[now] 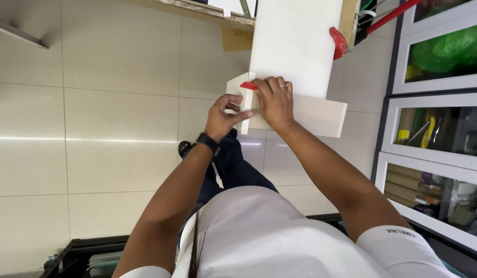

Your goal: Measuring, cutting, and applying adhesive film to a drawer component, then smoothing it with a scraper and roller.

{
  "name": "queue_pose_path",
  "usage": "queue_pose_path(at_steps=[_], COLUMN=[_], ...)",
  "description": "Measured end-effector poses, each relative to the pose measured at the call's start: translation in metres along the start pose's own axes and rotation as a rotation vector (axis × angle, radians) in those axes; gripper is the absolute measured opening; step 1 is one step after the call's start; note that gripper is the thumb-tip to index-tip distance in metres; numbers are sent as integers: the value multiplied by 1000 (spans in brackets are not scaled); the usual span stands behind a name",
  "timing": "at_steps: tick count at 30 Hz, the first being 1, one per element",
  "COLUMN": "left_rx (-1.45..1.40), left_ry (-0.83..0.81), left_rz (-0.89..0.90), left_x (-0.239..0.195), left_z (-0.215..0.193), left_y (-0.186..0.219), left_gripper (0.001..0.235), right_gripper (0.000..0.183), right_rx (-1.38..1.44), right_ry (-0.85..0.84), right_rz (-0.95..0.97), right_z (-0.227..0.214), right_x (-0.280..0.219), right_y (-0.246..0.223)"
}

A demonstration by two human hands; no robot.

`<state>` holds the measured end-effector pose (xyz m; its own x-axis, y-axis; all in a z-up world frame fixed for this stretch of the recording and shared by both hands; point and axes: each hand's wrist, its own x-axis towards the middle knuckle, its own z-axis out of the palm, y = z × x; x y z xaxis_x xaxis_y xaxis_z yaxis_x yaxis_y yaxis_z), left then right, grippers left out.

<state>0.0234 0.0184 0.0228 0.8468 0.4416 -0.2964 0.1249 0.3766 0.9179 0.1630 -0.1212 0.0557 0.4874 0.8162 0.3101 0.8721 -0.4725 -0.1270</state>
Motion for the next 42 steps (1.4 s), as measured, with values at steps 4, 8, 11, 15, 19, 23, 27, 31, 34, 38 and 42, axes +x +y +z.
queue_pose_path(at_steps=[4,8,11,15,19,23,27,31,34,38,42], left_rx=[-36,-47,-45,-31,-24,-1,-13,17,7,10,11], left_ry=[-220,-229,-231,-236,-238,-230,-209,-206,-204,-176,-172], left_rz=[-80,-39,-22,-13,-5,-34,-28,-25,-15,-23,-15], left_x=[-7,-10,-8,-10,-9,-13,-9,-7,-8,-6,-6], left_z=[-27,-27,-24,-27,-25,-28,-25,-25,-21,-22,-22], left_y=[0,-9,-6,-17,-19,-17,-18,-13,-14,-17,-17], left_gripper=[46,45,48,57,58,58,63,67,69,68,65], right_gripper=[18,17,17,16,12,17,12,23,27,20,26], right_rx=[-5,27,-1,43,44,41,74,-33,-22,-7,-62], right_ry=[-52,-66,-44,-12,-68,-41,-163,-43,21,-117,-30], right_rz=[-134,-295,-250,-401,-419,-375,-334,-88,26,-137,-46], right_z=[-16,-18,-13,-21,-21,-18,-22,-4,-4,-17,1], right_x=[-41,-43,-29,-69,-43,-50,-56,-5,-25,-55,3], right_y=[-12,-9,-9,-17,-7,-13,-7,-2,-14,-26,12])
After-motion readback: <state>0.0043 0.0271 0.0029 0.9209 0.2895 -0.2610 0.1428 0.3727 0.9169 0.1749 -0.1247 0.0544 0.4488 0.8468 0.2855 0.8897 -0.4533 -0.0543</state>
